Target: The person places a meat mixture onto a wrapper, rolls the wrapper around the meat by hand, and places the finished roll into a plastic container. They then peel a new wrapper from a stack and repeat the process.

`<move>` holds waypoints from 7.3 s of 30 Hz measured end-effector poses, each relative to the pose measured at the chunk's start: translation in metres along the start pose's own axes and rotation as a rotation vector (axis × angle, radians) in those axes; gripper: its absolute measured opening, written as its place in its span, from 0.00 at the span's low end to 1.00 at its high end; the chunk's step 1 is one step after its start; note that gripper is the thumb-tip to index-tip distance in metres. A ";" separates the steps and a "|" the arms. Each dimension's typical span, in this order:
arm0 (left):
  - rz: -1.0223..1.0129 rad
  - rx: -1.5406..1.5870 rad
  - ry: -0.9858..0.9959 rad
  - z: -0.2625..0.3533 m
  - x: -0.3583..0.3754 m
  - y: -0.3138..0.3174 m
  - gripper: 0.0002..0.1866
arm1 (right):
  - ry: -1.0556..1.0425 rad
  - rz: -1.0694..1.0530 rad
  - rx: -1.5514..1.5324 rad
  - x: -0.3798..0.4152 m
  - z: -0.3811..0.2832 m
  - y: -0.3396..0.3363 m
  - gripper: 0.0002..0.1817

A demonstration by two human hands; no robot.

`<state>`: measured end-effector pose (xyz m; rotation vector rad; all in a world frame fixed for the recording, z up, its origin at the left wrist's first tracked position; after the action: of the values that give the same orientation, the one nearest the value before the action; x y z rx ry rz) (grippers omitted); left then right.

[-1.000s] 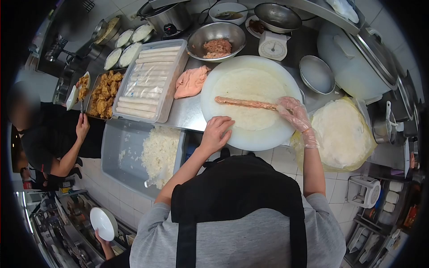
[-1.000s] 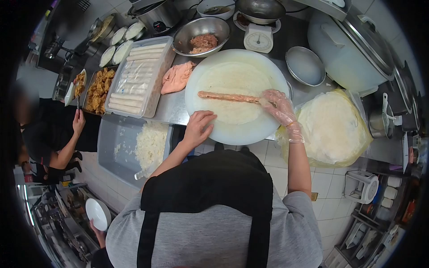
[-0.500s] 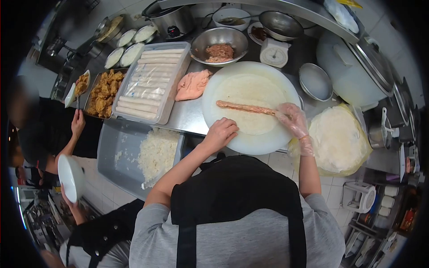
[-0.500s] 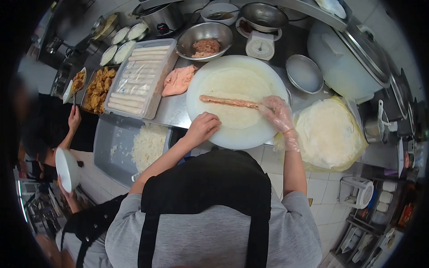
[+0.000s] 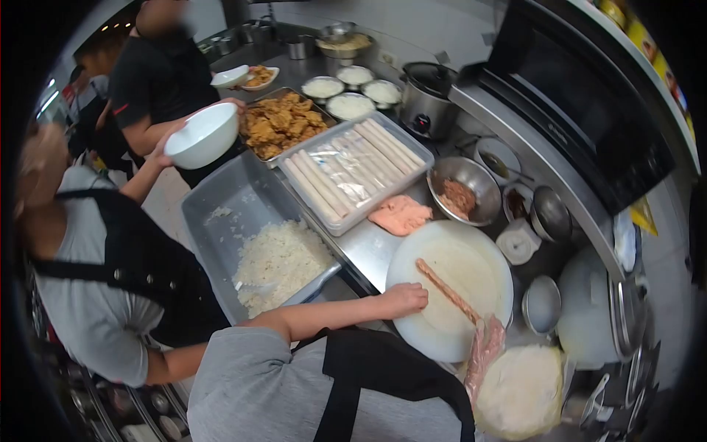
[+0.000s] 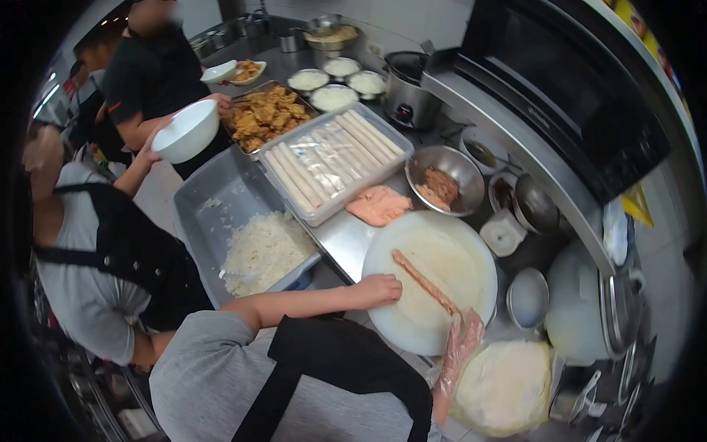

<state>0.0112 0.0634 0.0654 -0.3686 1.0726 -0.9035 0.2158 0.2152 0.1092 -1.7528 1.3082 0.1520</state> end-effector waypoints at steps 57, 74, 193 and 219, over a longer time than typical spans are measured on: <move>0.071 0.063 -0.079 -0.019 -0.008 -0.012 0.12 | -0.387 -0.112 0.024 0.006 -0.045 0.075 0.10; 0.186 -0.074 0.040 -0.025 -0.001 -0.019 0.08 | -0.188 -0.085 0.129 0.030 0.007 0.045 0.08; -0.324 -0.003 -0.211 -0.063 -0.057 -0.022 0.19 | 0.215 -0.800 -0.319 -0.117 0.020 0.215 0.22; -0.356 0.065 -0.093 -0.017 -0.088 0.026 0.15 | 0.219 -0.853 -0.217 -0.122 0.016 0.206 0.28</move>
<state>-0.0076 0.1506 0.0922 -0.5530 0.9036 -1.2222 0.0022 0.3077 0.0494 -2.4155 0.5984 -0.4039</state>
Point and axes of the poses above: each hand's wrist, its own x-axis away from the middle knuckle, its own y-axis out of the palm, z = x × y, the point moved 5 cm from there along -x, towards the middle knuckle, and after that the axes turned 15 degrees about z, right-handed, at the moved point
